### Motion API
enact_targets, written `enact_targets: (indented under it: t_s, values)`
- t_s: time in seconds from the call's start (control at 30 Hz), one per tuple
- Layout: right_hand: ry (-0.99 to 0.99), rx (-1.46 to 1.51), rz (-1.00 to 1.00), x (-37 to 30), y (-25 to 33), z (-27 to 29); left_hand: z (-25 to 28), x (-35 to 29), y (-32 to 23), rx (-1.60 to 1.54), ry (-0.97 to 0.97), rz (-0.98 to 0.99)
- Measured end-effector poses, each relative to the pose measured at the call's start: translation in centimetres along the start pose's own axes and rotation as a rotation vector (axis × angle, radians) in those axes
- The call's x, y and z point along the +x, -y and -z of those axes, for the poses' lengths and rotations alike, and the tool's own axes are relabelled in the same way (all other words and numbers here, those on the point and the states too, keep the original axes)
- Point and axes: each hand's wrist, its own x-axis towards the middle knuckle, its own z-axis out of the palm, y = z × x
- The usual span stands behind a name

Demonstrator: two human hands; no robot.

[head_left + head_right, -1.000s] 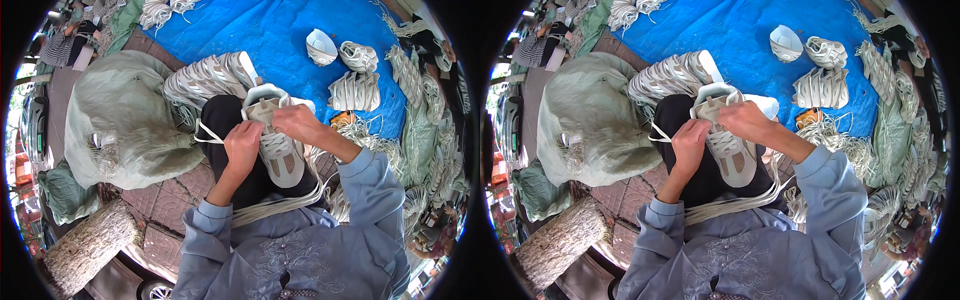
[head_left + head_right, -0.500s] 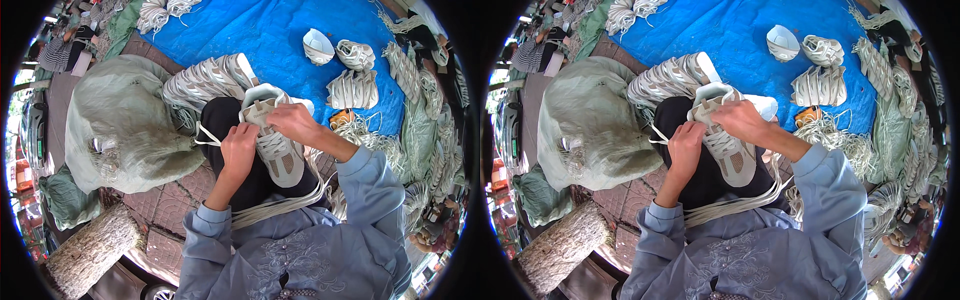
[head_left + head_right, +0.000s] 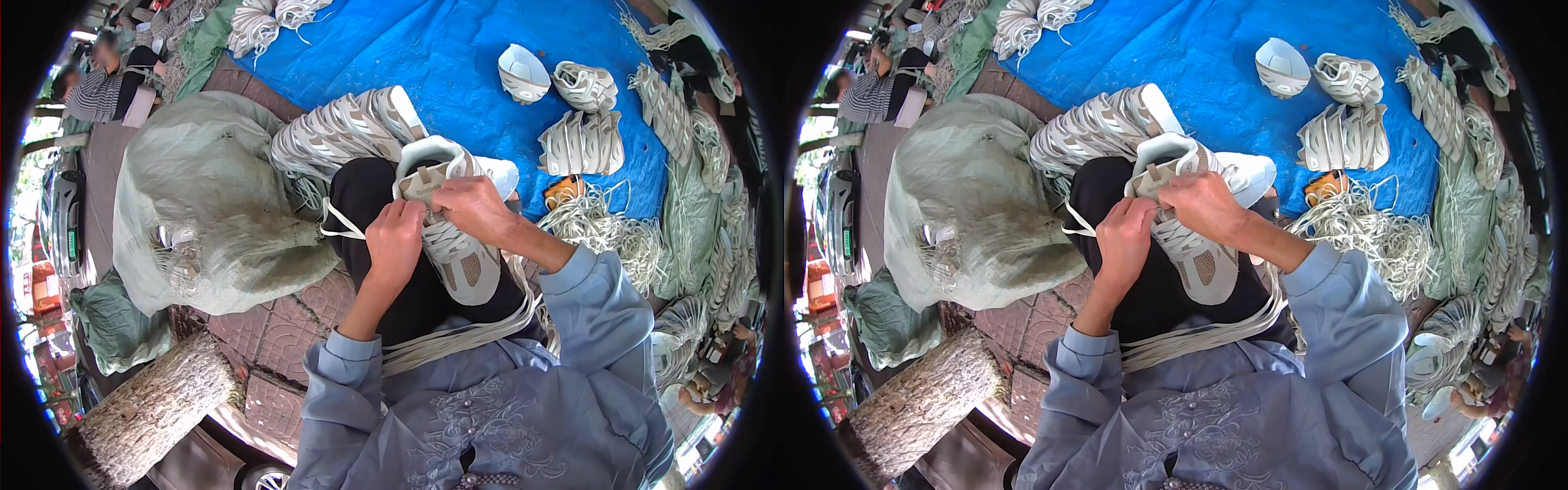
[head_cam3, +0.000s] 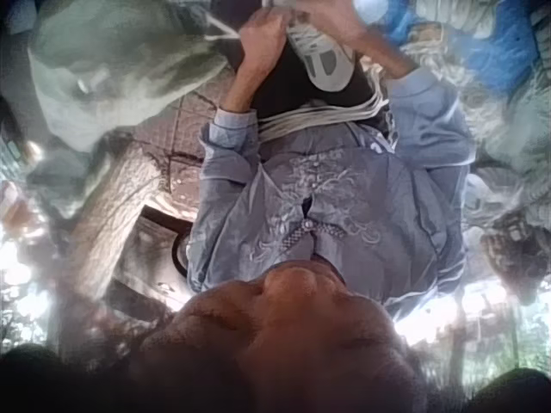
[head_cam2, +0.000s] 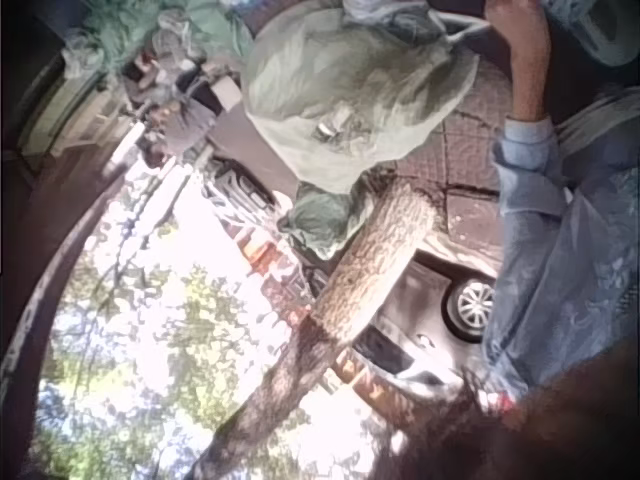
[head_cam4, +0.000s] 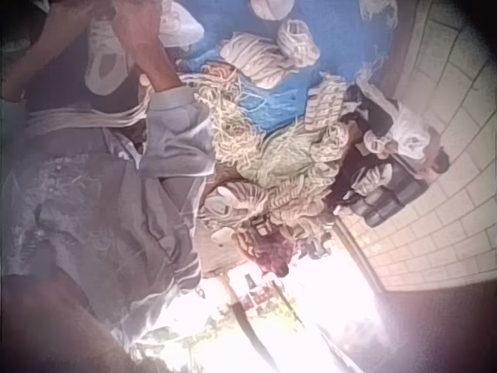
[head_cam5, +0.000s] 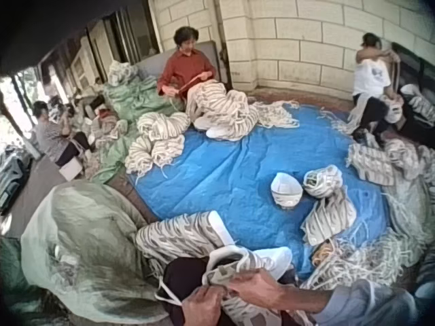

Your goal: The person threads a long white shoelace through the eyelets of a white sneaker held on their lap. They pull the lace through the holes, adjust the tension, and tie a knot to secure the lacing.

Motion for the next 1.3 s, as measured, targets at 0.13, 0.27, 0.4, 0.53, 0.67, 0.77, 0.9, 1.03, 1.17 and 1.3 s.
enact_targets:
  t_s: [0.13, 0.27, 0.4, 0.53, 0.67, 0.77, 0.9, 1.03, 1.17, 1.3]
  values:
    - [-0.023, 0.024, -0.051, -0.5, -0.1, 0.3, 0.1, 0.1, 0.1, -0.044, 0.026, -0.013]
    - [-0.017, 0.082, -0.163, -1.0, 0.4, 0.6, -0.1, -0.2, -0.3, 0.082, 0.051, -0.018]
    - [-0.037, 0.146, -0.153, -1.3, 1.0, 0.3, 0.1, -0.3, -0.6, 0.188, 0.02, -0.104]
    - [-0.089, 0.02, -0.164, -1.6, 1.1, 0.4, 0.1, 0.4, -0.4, 0.087, 0.1, -0.068]
    - [-0.127, -0.115, -0.153, -1.7, 1.1, 0.4, 0.2, 1.2, -0.3, 0.046, 0.183, -0.081]
    - [-0.139, -0.133, -0.152, -1.7, 1.3, 0.3, 0.8, 1.5, -0.1, 0.015, 0.269, -0.069]
    - [-0.185, -0.134, -0.147, -1.7, 1.3, 0.1, 1.1, 1.8, 0.0, -0.031, 0.308, -0.075]
    - [-0.22, -0.151, -0.16, -1.8, 1.3, 0.2, 0.4, 1.3, -0.5, 0.031, 0.179, -0.077]
    - [-0.211, -0.079, -0.213, -1.9, 1.2, 0.3, -0.4, 0.6, -0.6, 0.037, 0.061, -0.062]
    - [-0.206, -0.067, -0.207, -1.9, 1.2, 0.3, -0.6, 0.5, -0.5, 0.003, 0.02, -0.037]
